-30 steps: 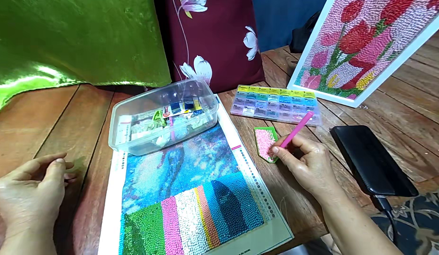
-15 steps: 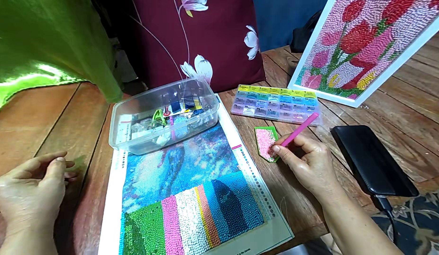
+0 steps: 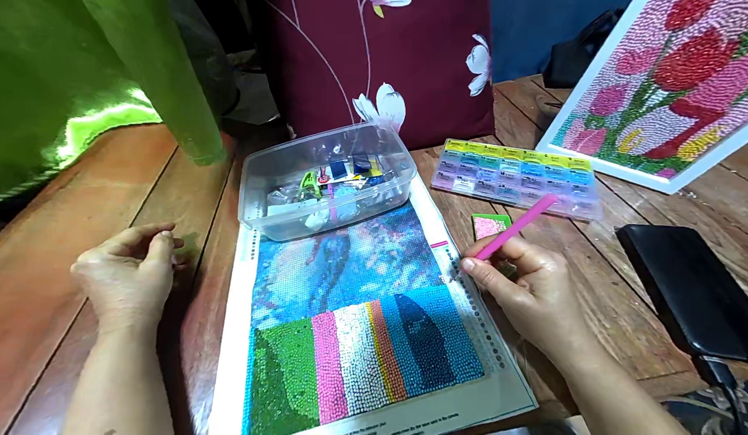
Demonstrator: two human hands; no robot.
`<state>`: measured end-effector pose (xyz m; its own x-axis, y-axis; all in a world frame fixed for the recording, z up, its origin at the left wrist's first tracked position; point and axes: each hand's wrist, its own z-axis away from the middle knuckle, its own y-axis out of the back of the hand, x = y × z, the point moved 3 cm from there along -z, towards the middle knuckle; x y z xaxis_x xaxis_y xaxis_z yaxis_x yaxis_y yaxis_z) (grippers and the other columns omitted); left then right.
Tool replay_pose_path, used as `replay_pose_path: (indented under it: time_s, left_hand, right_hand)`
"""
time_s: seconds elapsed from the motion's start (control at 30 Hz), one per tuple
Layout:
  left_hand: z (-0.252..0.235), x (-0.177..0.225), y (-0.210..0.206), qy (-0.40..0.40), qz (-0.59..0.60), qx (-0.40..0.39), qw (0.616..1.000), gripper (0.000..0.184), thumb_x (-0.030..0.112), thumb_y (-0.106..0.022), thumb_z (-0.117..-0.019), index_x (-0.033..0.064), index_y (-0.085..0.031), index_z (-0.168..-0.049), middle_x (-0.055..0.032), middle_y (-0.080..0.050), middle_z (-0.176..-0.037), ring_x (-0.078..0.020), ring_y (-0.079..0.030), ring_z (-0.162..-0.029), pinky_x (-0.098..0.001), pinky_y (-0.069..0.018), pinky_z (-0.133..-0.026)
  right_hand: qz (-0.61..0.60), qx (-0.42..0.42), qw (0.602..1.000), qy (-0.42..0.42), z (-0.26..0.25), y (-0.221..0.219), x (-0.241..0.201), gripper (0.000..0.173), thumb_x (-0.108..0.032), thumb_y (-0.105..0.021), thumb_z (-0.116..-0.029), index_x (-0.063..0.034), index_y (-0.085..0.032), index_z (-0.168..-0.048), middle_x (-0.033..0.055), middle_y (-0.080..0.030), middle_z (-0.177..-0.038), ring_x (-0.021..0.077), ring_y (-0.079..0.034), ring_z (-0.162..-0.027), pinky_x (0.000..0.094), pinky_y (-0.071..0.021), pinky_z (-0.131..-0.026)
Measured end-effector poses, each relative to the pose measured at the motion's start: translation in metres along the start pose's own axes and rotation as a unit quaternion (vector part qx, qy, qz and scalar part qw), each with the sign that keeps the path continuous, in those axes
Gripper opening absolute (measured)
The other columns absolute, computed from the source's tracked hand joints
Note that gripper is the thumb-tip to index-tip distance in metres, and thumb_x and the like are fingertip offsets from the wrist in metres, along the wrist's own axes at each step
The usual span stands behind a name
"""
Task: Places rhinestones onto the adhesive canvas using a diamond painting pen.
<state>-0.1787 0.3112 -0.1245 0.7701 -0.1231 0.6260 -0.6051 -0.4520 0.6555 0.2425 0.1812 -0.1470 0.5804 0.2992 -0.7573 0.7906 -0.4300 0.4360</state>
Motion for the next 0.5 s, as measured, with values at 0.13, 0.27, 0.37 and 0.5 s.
replay_pose_path:
  time_s: [0.13, 0.27, 0.37, 0.5]
  left_hand:
    - [-0.001, 0.001, 0.000, 0.000, -0.003, -0.005, 1.000, 0.028, 0.012, -0.050, -0.1053, -0.0066, -0.065, -0.119, -0.0193, -0.068, -0.093, -0.0148, -0.060, -0.067, -0.0370, -0.0531, -0.068]
    - [-0.002, -0.001, -0.001, -0.005, -0.007, -0.006, 1.000, 0.029, 0.012, -0.049, -0.1050, -0.0067, -0.066, -0.120, -0.0211, -0.068, -0.094, -0.0183, -0.061, -0.068, -0.0402, -0.0532, -0.069]
    - [-0.002, 0.001, -0.002, -0.009, -0.003, -0.003, 1.000, 0.029, 0.012, -0.049, -0.1049, -0.0067, -0.065, -0.119, -0.0193, -0.067, -0.092, -0.0160, -0.060, -0.067, -0.0368, -0.0532, -0.068]
    - [-0.002, 0.000, -0.002, -0.013, -0.002, -0.002, 1.000, 0.029, 0.012, -0.049, -0.1050, -0.0074, -0.065, -0.119, -0.0205, -0.068, -0.093, -0.0172, -0.061, -0.067, -0.0384, -0.0534, -0.069]
  right_hand:
    - [0.032, -0.011, 0.999, 0.026, 0.000, -0.012, -0.002, 0.011, -0.020, -0.065, -0.0912, -0.0106, -0.071, -0.089, -0.0094, -0.059, -0.073, -0.0083, -0.052, -0.064, 0.0078, -0.0429, -0.058]
    - [0.036, -0.018, 0.999, 0.037, -0.001, -0.014, 0.002, 0.012, -0.019, -0.064, -0.0923, -0.0089, -0.071, -0.090, -0.0076, -0.061, -0.073, -0.0071, -0.054, -0.065, 0.0087, -0.0447, -0.060]
    - [0.047, -0.016, 0.998, 0.039, -0.002, -0.014, 0.004, 0.012, -0.018, -0.065, -0.0920, -0.0074, -0.071, -0.091, -0.0056, -0.062, -0.074, -0.0053, -0.055, -0.065, 0.0100, -0.0453, -0.061]
    - [0.055, -0.013, 0.998, 0.040, -0.003, -0.013, 0.005, 0.012, -0.019, -0.065, -0.0922, -0.0084, -0.071, -0.091, -0.0056, -0.062, -0.074, -0.0054, -0.054, -0.066, 0.0099, -0.0442, -0.062]
